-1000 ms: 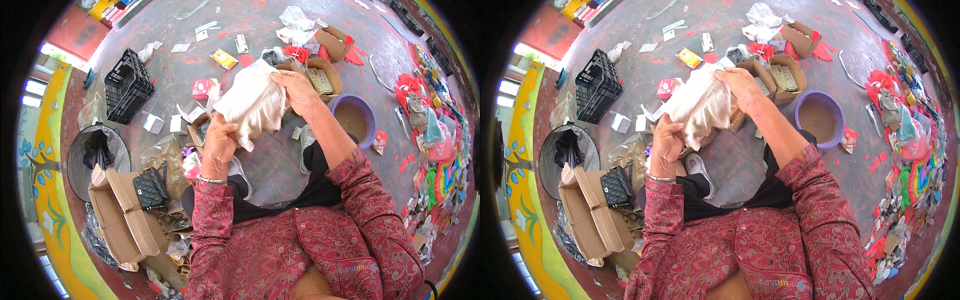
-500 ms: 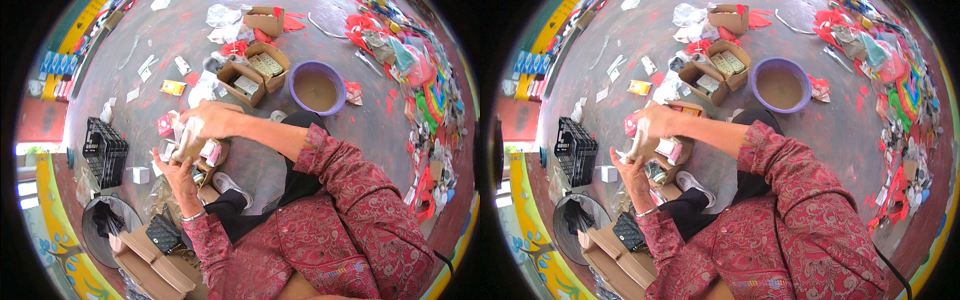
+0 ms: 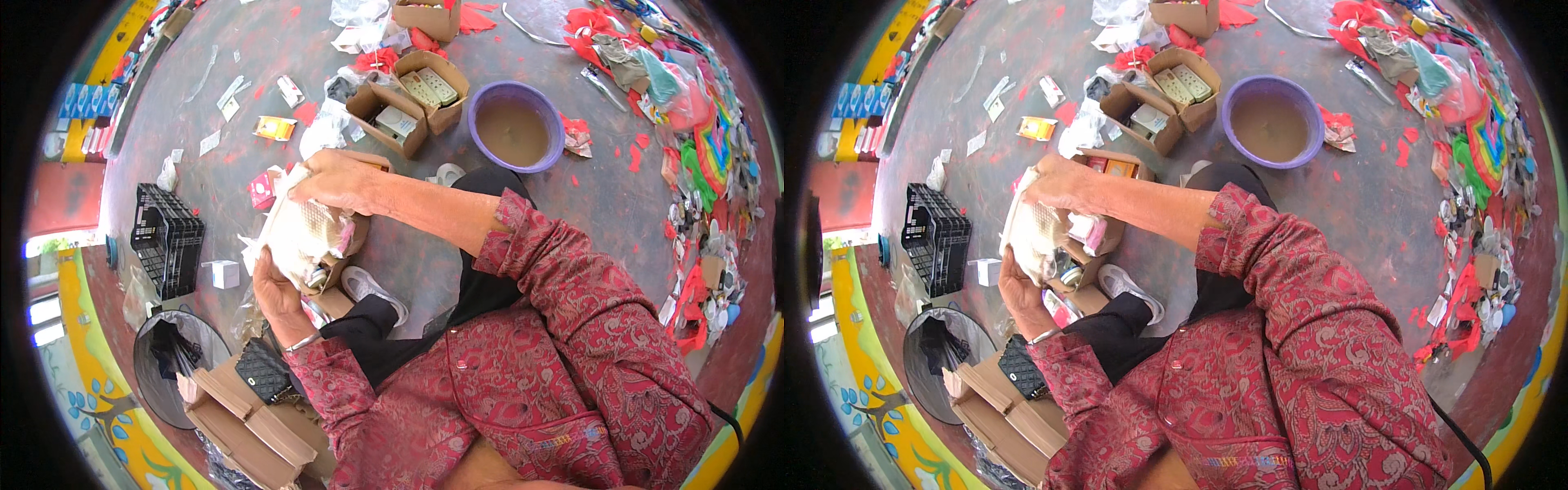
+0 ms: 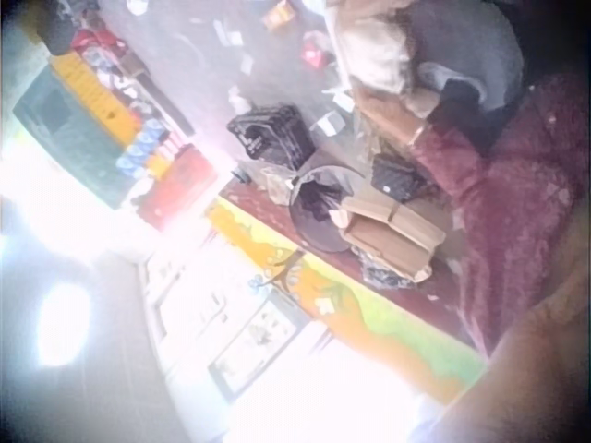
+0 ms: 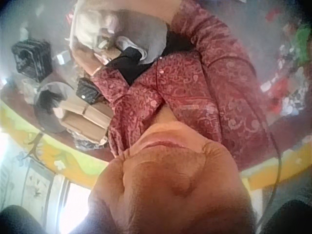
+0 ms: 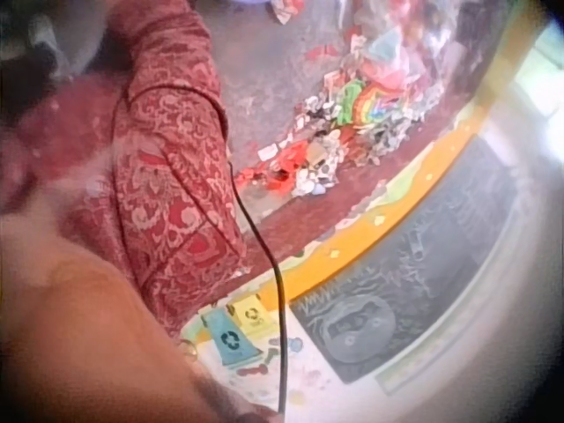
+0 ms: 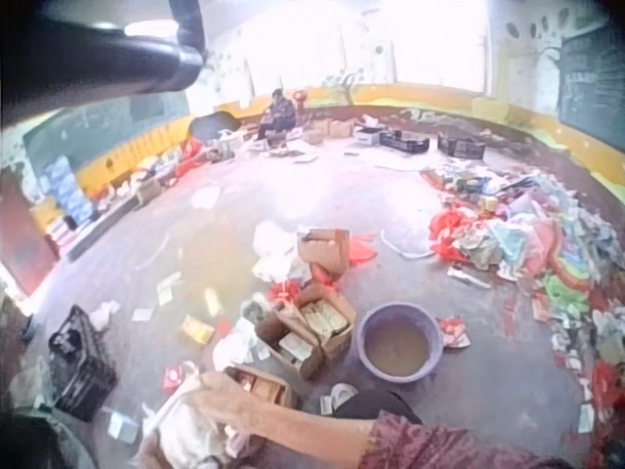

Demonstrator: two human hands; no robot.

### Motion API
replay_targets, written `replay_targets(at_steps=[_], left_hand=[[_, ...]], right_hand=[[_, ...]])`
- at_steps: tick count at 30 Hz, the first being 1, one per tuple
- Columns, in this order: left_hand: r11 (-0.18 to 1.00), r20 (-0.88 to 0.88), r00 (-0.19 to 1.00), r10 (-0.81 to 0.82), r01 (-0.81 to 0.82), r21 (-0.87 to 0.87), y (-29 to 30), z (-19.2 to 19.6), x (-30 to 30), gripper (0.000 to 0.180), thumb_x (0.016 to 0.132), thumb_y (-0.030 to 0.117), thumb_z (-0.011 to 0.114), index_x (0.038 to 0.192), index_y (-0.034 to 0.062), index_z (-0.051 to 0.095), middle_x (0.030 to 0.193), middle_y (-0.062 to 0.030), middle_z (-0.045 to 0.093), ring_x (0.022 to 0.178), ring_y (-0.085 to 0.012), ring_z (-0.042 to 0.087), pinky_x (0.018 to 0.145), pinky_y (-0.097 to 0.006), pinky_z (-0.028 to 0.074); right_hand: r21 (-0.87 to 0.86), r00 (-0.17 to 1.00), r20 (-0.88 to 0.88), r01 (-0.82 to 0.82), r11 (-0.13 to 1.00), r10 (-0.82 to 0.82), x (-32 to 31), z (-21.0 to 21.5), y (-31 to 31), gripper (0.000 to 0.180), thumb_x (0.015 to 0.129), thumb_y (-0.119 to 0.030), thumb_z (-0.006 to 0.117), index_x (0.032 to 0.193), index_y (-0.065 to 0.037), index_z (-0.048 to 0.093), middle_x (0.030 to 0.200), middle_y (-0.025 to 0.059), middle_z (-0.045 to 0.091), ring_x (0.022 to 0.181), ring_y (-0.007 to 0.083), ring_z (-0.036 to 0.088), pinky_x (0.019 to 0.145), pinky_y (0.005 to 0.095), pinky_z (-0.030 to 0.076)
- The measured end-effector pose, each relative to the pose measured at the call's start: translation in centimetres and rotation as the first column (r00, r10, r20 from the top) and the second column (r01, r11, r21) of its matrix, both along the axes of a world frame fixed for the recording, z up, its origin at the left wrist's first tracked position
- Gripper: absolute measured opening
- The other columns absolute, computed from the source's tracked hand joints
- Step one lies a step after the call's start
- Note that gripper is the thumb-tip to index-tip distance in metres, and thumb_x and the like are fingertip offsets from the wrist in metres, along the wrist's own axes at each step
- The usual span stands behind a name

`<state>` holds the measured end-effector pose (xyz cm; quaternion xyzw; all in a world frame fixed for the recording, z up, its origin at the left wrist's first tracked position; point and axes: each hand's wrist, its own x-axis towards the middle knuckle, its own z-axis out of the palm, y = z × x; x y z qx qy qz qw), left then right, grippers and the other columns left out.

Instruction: The person sits on the floor and sorts various items, including a calculator, a white plastic object, and small toys, into cardboard boxes. They use a white cloth to wipe the calculator and other items before placing them into the boxes.

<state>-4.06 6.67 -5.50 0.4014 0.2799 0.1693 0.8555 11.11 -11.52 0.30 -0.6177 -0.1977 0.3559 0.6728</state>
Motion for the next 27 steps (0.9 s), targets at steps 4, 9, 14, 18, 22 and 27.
replay_targets(at_steps=[4,9,14,18,22,27], left_hand=[[0.975,-0.175,0.959,0.221,-0.214,0.059,1.3,-2.8,-0.7,0.034,0.084,0.018,0.054,0.114,0.0048,0.045,0.105,-0.0102,0.056,0.094,-0.0222,0.054,0.085,-0.038,0.044],[0.928,0.295,0.939,-0.180,0.261,-0.265,-6.1,0.9,2.5,0.068,0.083,0.056,0.039,0.127,0.0050,0.037,0.125,-0.0116,0.044,0.114,-0.0280,0.042,0.097,-0.045,0.031],[0.931,0.213,0.973,-0.093,0.161,-0.328,-6.8,1.9,1.4,0.080,0.078,0.066,0.037,0.130,0.0060,0.034,0.129,-0.0108,0.041,0.118,-0.0268,0.040,0.100,-0.043,0.029],[0.953,0.133,0.955,-0.264,0.238,0.185,-7.0,2.5,1.9,0.088,0.058,-0.008,0.051,0.138,0.0067,0.016,0.130,-0.0109,0.037,0.117,-0.0260,0.041,0.096,-0.036,0.036],[0.921,0.213,0.906,-0.365,0.319,0.223,-5.9,6.4,3.4,0.097,0.053,-0.011,0.045,0.139,0.0096,0.007,0.122,-0.0140,0.044,0.106,-0.0272,0.050,0.085,-0.034,0.046],[0.904,0.204,0.890,-0.409,0.365,0.220,-3.6,6.7,3.7,0.085,0.057,-0.013,0.047,0.136,0.0046,0.019,0.116,-0.0133,0.049,0.100,-0.0227,0.054,0.081,-0.032,0.047]], right_hand=[[-0.023,0.897,0.376,0.261,0.965,-0.233,0.8,0.1,0.4,0.021,0.074,-0.017,0.058,0.085,0.001,0.058,0.078,0.0152,0.060,0.072,0.0234,0.059,0.063,0.0321,0.045],[0.014,0.853,0.514,-0.116,0.993,0.093,-2.6,-2.2,2.1,0.025,0.075,-0.020,0.056,0.085,0.003,0.056,0.084,0.0223,0.059,0.082,0.0341,0.058,0.073,0.0381,0.045],[-0.115,0.863,0.498,-0.026,0.993,0.081,-2.0,-3.5,2.0,0.029,0.070,-0.021,0.060,0.090,0.000,0.058,0.082,0.0203,0.060,0.081,0.0337,0.058,0.072,0.0382,0.045],[-0.174,0.702,0.707,0.053,0.983,0.087,-1.6,-2.1,1.8,0.039,0.064,-0.027,0.066,0.097,-0.008,0.060,0.090,0.0180,0.056,0.096,0.0288,0.052,0.083,0.0362,0.041],[0.023,0.899,0.366,-0.266,0.964,0.239,1.4,-0.4,1.8,0.057,0.068,-0.018,0.069,0.119,-0.004,0.050,0.100,0.0086,0.057,0.093,0.0135,0.053,0.081,0.0262,0.042],[0.114,0.936,-0.074,-0.334,0.936,0.343,0.3,0.7,2.6,0.040,0.073,-0.019,0.070,0.107,-0.002,0.057,0.092,0.0038,0.061,0.079,0.0108,0.058,0.069,0.0223,0.047]])
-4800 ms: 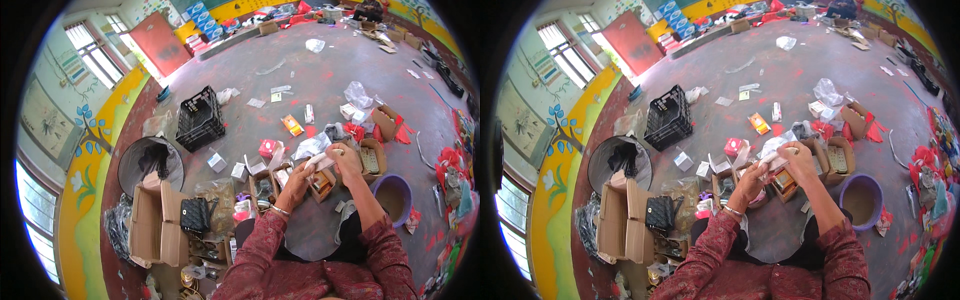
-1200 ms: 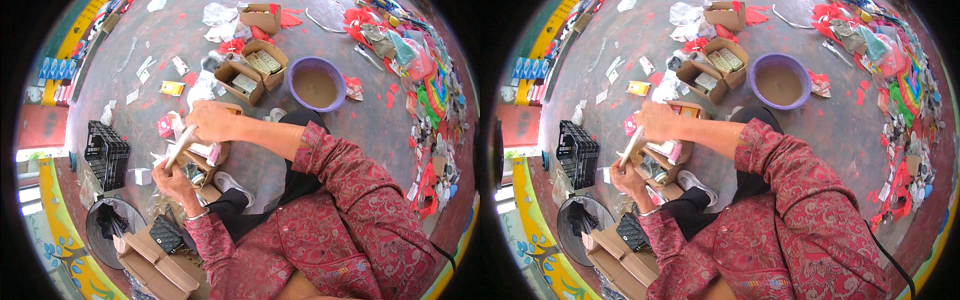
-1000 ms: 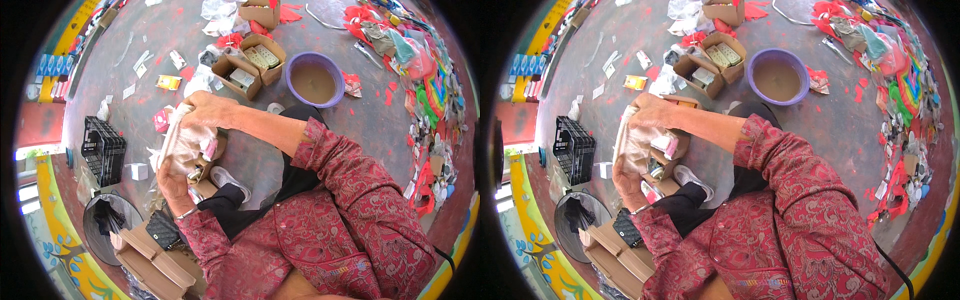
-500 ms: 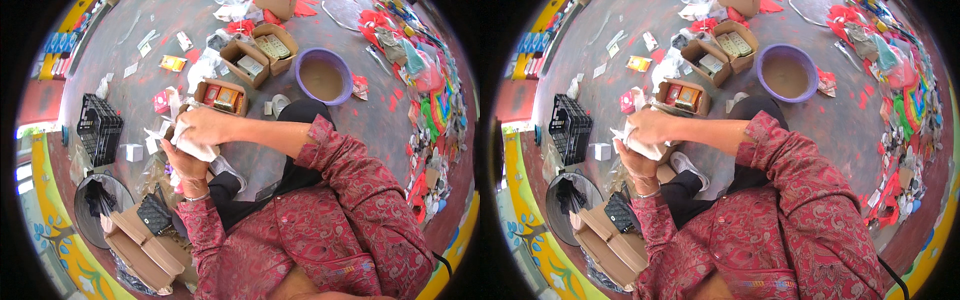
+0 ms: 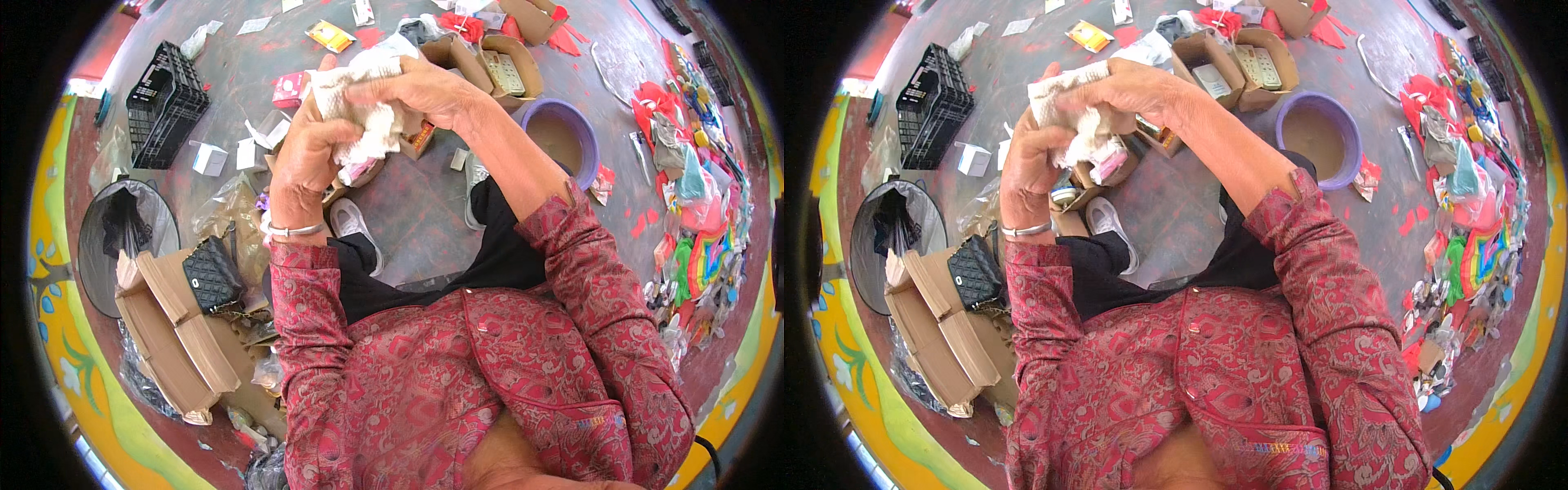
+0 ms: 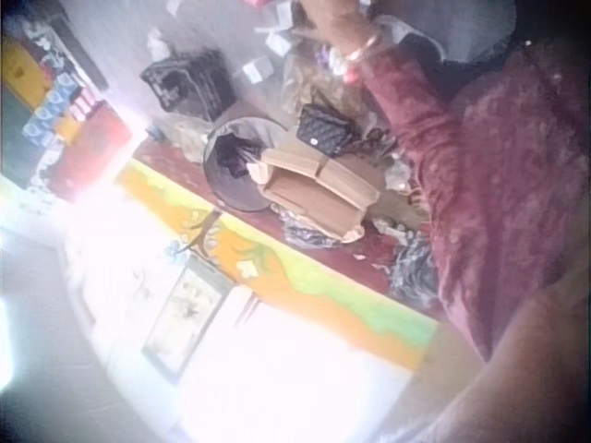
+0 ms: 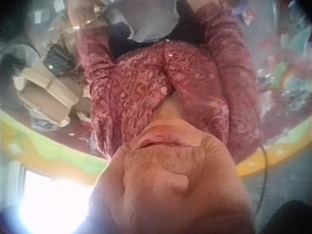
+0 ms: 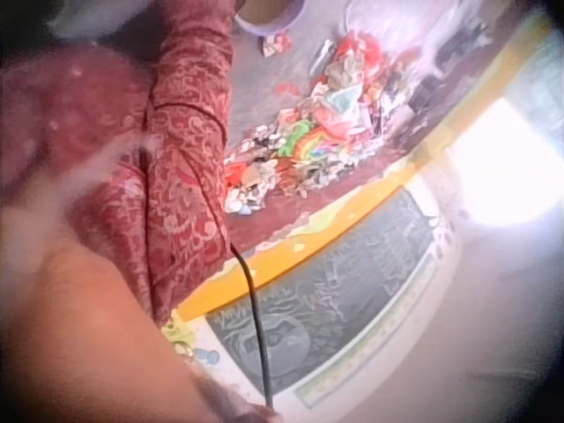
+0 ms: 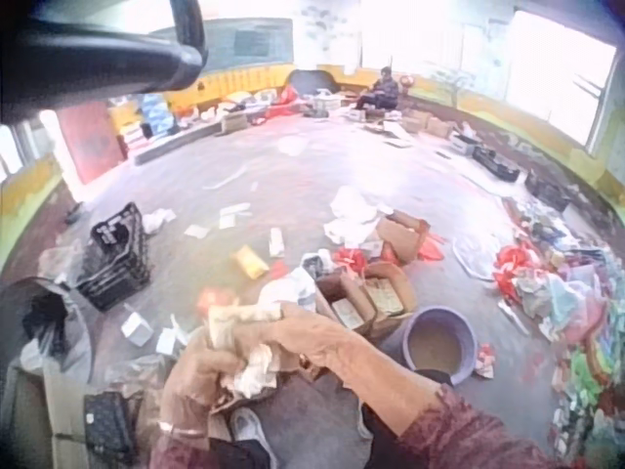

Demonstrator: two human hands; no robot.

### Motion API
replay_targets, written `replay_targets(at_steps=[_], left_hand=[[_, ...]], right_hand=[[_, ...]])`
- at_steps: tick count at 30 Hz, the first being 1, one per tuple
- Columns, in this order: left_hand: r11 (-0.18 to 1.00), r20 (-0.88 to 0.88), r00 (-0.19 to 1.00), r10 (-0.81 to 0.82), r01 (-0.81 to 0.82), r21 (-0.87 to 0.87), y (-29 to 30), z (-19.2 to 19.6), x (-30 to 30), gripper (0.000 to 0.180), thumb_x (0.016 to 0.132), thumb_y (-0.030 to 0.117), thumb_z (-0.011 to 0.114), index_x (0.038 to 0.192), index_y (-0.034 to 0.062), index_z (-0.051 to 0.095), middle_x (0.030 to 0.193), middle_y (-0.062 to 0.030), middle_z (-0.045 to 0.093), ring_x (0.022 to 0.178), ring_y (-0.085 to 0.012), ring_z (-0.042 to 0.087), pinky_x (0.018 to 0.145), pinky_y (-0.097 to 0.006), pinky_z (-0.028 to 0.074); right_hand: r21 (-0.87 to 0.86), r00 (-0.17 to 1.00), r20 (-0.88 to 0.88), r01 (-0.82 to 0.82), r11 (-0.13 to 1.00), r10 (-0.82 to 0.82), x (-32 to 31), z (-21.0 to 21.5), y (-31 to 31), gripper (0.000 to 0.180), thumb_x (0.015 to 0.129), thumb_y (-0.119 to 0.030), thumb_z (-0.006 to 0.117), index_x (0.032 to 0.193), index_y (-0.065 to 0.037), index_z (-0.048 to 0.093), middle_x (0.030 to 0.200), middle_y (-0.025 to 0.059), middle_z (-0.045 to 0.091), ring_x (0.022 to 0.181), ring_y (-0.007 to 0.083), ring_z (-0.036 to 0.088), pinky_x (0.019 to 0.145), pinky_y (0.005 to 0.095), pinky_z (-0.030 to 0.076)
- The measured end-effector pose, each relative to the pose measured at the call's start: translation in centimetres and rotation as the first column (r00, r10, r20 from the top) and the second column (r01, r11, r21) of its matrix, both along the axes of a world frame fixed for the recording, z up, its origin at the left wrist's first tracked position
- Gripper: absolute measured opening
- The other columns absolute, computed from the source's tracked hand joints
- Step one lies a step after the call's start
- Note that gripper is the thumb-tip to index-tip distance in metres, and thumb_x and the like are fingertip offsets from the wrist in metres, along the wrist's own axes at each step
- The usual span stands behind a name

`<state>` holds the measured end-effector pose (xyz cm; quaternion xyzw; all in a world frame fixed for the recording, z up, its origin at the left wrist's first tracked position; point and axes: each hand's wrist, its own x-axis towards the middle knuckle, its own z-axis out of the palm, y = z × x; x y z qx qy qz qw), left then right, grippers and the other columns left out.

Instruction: The person sits on the floor and sorts various items, including a calculator, a white plastic object, and small toys, into cardboard boxes. They use a white cloth to wipe the calculator and other items before placing them into the boxes.

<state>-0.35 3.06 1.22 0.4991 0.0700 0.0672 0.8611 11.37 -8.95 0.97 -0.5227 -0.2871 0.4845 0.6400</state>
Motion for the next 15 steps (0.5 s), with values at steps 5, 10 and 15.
replay_targets(at_steps=[5,10,15], left_hand=[[0.977,-0.081,0.978,0.190,-0.181,0.108,1.5,-0.2,-1.0,0.042,0.071,-0.005,0.054,0.112,-0.0020,0.049,0.094,-0.0129,0.060,0.086,-0.0202,0.060,0.077,-0.029,0.049],[0.890,-0.150,0.888,0.434,-0.449,-0.082,6.6,-2.6,-3.2,0.026,0.079,0.004,0.054,0.104,-0.0015,0.052,0.094,-0.0122,0.061,0.091,-0.0218,0.058,0.077,-0.028,0.049],[0.937,-0.150,0.933,0.326,-0.340,-0.081,6.5,-3.0,-4.0,0.023,0.081,0.008,0.053,0.102,-0.0005,0.052,0.093,-0.0099,0.060,0.092,-0.0206,0.058,0.074,-0.026,0.049]], right_hand=[[0.072,0.936,0.011,0.351,0.933,-0.353,-0.3,2.9,-0.3,0.028,0.078,-0.020,0.064,0.097,0.001,0.061,0.087,0.0065,0.063,0.073,0.0127,0.061,0.061,0.0242,0.049],[0.303,0.833,-0.209,0.553,0.776,-0.512,8.0,2.4,-0.7,0.019,0.086,-0.016,0.051,0.095,0.000,0.055,0.082,0.0066,0.060,0.073,0.0180,0.061,0.062,0.0289,0.051],[0.210,0.894,-0.224,0.434,0.876,-0.389,12.5,1.4,-1.0,0.020,0.085,-0.020,0.053,0.093,-0.002,0.056,0.078,0.0061,0.060,0.067,0.0180,0.061,0.059,0.0315,0.053]])
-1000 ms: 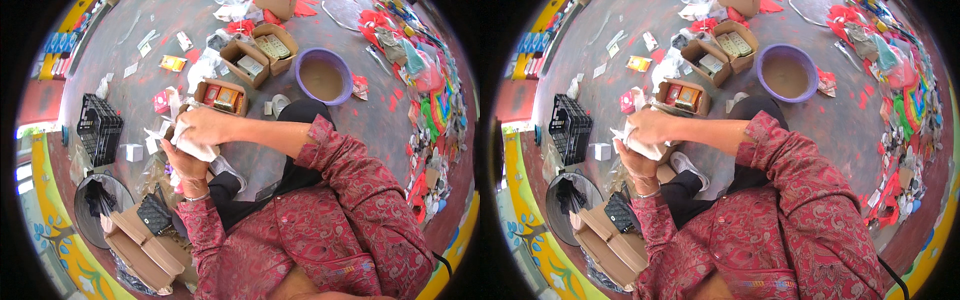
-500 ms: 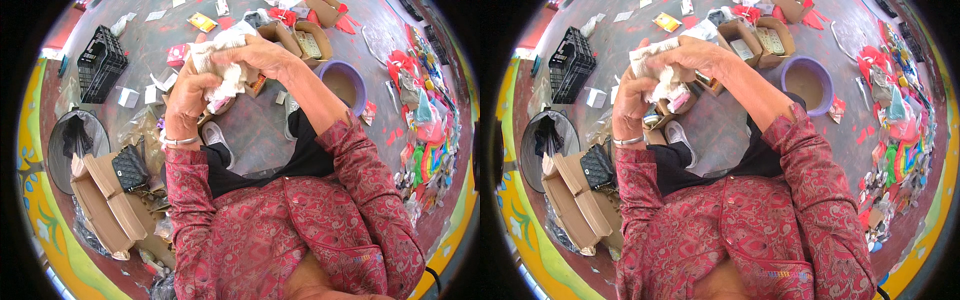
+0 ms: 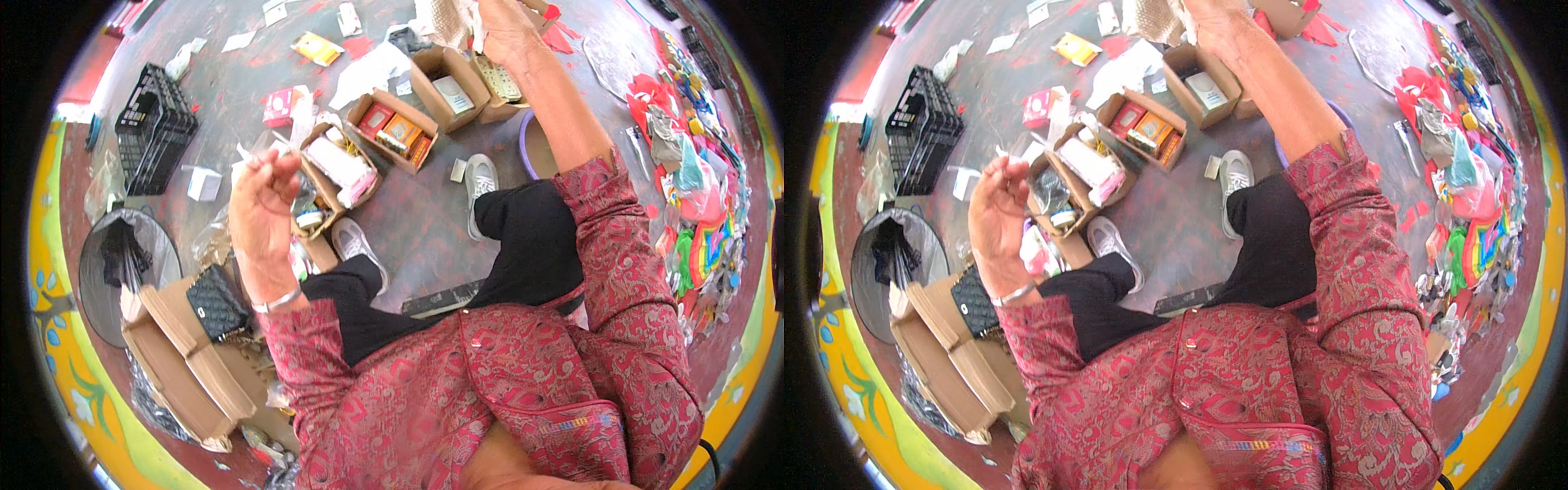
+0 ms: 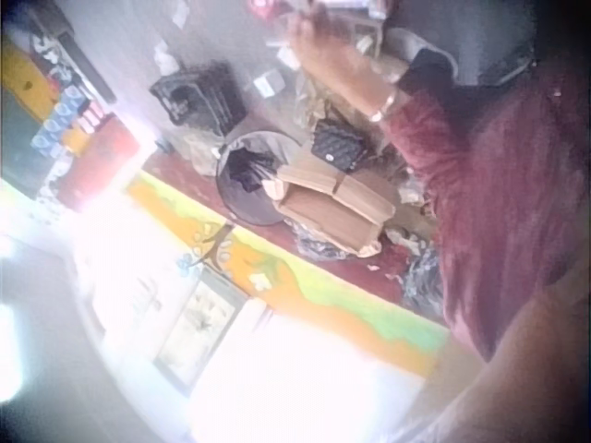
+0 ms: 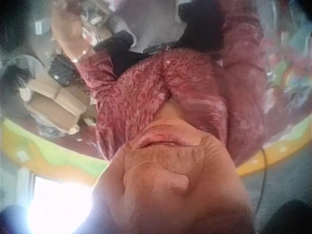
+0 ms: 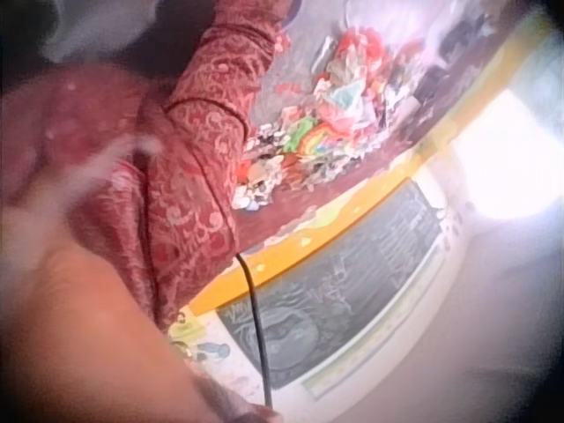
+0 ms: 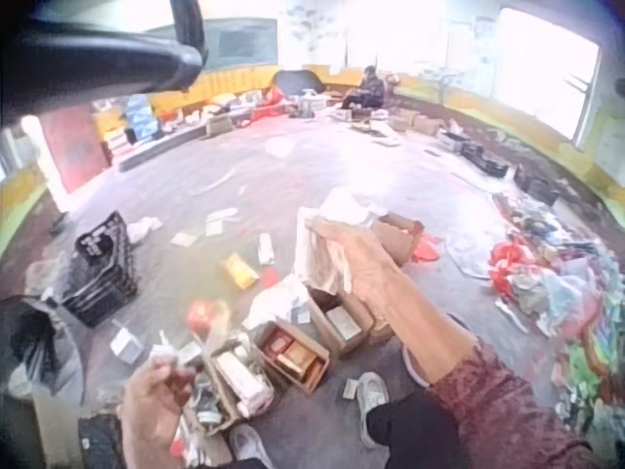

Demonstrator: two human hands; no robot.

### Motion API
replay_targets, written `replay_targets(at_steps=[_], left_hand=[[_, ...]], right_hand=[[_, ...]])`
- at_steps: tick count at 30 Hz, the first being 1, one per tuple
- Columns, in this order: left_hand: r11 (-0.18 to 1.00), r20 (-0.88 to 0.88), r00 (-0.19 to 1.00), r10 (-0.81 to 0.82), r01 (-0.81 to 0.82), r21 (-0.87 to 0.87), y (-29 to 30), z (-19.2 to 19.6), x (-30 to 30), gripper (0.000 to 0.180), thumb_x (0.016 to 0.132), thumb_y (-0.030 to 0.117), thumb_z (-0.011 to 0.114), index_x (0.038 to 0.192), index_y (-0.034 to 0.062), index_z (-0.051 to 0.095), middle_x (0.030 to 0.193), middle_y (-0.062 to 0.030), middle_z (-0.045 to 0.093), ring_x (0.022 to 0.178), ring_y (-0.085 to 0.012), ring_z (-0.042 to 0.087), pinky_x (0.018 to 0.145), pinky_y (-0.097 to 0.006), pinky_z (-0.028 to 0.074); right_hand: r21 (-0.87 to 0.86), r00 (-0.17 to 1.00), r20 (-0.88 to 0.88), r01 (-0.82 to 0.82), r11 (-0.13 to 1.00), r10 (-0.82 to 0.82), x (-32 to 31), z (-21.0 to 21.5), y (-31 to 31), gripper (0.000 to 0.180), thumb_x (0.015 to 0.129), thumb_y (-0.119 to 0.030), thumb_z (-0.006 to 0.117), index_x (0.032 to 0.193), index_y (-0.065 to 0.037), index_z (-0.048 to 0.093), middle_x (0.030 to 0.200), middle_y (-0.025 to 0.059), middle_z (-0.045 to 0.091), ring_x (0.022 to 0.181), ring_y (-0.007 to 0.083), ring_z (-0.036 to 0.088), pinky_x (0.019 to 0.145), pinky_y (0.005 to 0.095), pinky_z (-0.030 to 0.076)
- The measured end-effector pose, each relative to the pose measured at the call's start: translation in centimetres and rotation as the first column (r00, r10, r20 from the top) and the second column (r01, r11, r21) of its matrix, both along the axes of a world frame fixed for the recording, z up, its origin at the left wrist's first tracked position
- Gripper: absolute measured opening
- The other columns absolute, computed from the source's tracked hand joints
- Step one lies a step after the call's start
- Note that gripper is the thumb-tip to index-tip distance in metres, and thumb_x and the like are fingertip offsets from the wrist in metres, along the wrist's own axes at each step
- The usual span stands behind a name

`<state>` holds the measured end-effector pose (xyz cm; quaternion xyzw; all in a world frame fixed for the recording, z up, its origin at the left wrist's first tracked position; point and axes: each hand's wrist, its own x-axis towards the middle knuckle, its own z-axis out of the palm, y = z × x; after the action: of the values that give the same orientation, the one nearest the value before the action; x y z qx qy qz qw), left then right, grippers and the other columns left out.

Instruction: The person sits on the floor and sorts various items, including a calculator, a white plastic object, and small toys, into cardboard boxes. They use a white cloth to wipe the calculator and other items before placing them into the boxes.

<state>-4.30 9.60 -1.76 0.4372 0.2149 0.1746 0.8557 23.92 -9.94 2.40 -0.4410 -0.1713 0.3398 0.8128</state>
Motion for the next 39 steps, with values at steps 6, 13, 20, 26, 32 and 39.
replay_targets(at_steps=[6,13,20,26,32,39], left_hand=[[0.993,-0.100,0.991,-0.091,0.098,0.069,-1.7,0.5,0.7,0.023,0.083,0.011,0.052,0.103,0.0003,0.051,0.091,-0.0090,0.060,0.090,-0.0198,0.058,0.073,-0.026,0.048],[0.966,-0.361,0.920,-0.154,0.217,0.141,-3.5,-1.0,3.0,0.022,0.083,0.013,0.051,0.099,-0.0018,0.051,0.088,-0.0125,0.060,0.083,-0.0192,0.059,0.071,-0.027,0.046],[0.945,-0.512,0.837,-0.195,0.299,0.129,-4.3,-3.6,4.9,0.026,0.083,0.015,0.053,0.101,-0.0028,0.049,0.088,-0.0135,0.059,0.082,-0.0188,0.058,0.072,-0.027,0.047],[0.933,-0.585,0.770,-0.255,0.355,0.059,-6.0,-5.1,6.2,0.021,0.085,0.009,0.049,0.102,-0.0030,0.051,0.089,-0.0142,0.059,0.085,-0.0189,0.058,0.072,-0.027,0.047],[0.922,-0.608,0.743,-0.281,0.385,0.044,-7.2,-6.2,6.5,0.025,0.085,0.012,0.050,0.103,-0.0043,0.049,0.090,-0.0150,0.060,0.086,-0.0192,0.059,0.072,-0.027,0.048],[0.910,-0.627,0.717,-0.305,0.413,0.029,-8.0,-6.3,6.6,0.024,0.085,0.012,0.049,0.103,-0.0041,0.049,0.090,-0.0143,0.060,0.085,-0.0179,0.059,0.072,-0.026,0.048]], right_hand=[[-0.380,0.991,-0.109,0.026,0.924,-0.073,8.2,-6.4,-1.5,0.037,0.081,-0.044,0.055,0.088,-0.008,0.058,0.069,0.0057,0.060,0.049,0.0142,0.055,0.035,0.0316,0.044],[-0.951,0.828,0.287,0.183,0.251,0.482,11.2,-20.5,-3.4,0.027,0.065,-0.023,0.059,0.078,-0.001,0.065,0.075,0.0158,0.064,0.063,0.0256,0.063,0.056,0.0376,0.050],[-0.964,0.598,0.216,0.257,0.071,0.772,3.2,-28.2,-5.8,0.030,0.064,-0.022,0.060,0.086,-0.002,0.063,0.085,0.0159,0.063,0.081,0.0267,0.062,0.067,0.0370,0.051],[-0.789,0.471,0.569,0.544,0.286,0.673,0.2,-30.8,-6.7,0.024,0.070,-0.016,0.057,0.087,0.001,0.059,0.083,0.0157,0.059,0.075,0.0261,0.062,0.058,0.0339,0.051],[-0.871,0.544,0.452,0.439,0.219,0.707,0.8,-29.9,-6.5,0.016,0.075,-0.011,0.051,0.078,-0.002,0.064,0.079,0.0146,0.063,0.071,0.0272,0.064,0.058,0.0366,0.052],[-0.926,0.565,0.356,0.319,0.201,0.744,-0.3,-29.2,-7.1,0.014,0.071,-0.012,0.054,0.073,-0.004,0.065,0.076,0.0154,0.064,0.071,0.0285,0.064,0.058,0.0375,0.051]])
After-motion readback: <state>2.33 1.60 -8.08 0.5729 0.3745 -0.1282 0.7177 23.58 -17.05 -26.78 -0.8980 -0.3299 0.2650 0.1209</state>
